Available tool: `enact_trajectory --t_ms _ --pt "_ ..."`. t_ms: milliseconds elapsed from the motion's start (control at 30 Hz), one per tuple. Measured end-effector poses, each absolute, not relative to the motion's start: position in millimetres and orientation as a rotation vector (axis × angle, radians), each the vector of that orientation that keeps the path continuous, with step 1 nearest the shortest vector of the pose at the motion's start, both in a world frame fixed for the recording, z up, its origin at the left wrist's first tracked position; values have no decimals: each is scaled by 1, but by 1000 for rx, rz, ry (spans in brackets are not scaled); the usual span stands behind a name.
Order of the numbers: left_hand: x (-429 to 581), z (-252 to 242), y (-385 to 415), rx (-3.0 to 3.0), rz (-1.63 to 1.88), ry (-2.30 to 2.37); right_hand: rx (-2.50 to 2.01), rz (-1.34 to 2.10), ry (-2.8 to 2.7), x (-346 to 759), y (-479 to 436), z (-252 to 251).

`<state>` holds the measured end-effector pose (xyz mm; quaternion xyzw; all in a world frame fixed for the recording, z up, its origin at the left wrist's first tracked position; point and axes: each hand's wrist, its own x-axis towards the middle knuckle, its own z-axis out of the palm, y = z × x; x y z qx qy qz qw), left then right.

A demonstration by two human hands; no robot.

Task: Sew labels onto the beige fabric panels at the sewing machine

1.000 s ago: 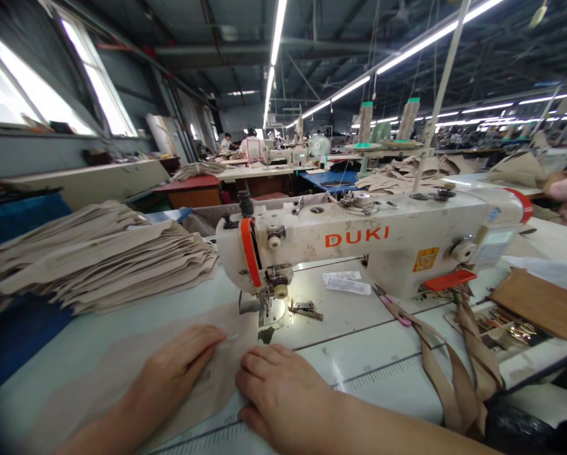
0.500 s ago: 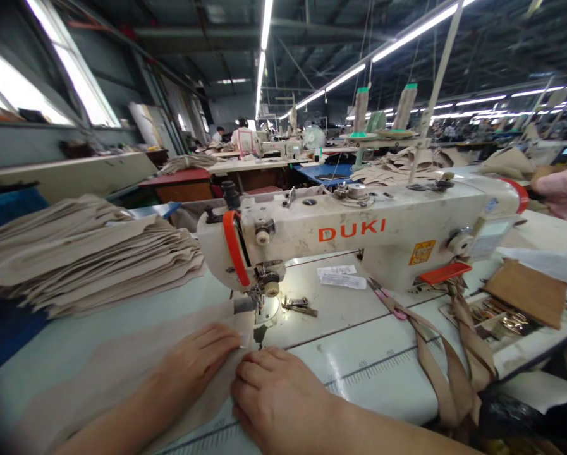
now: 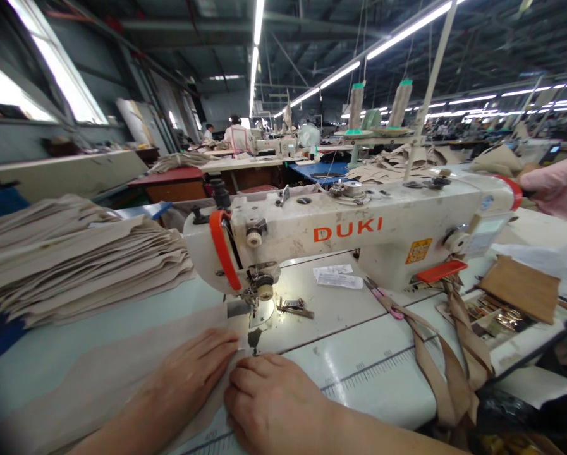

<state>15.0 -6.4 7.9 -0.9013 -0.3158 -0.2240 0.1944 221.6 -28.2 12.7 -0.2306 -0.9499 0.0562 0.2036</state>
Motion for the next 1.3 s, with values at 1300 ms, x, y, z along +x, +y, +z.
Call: enact_trajectory --t_ms 1300 --pt "2 16 -24 -2682 -460 -1153 -777 -4 -2748 227 21 23"
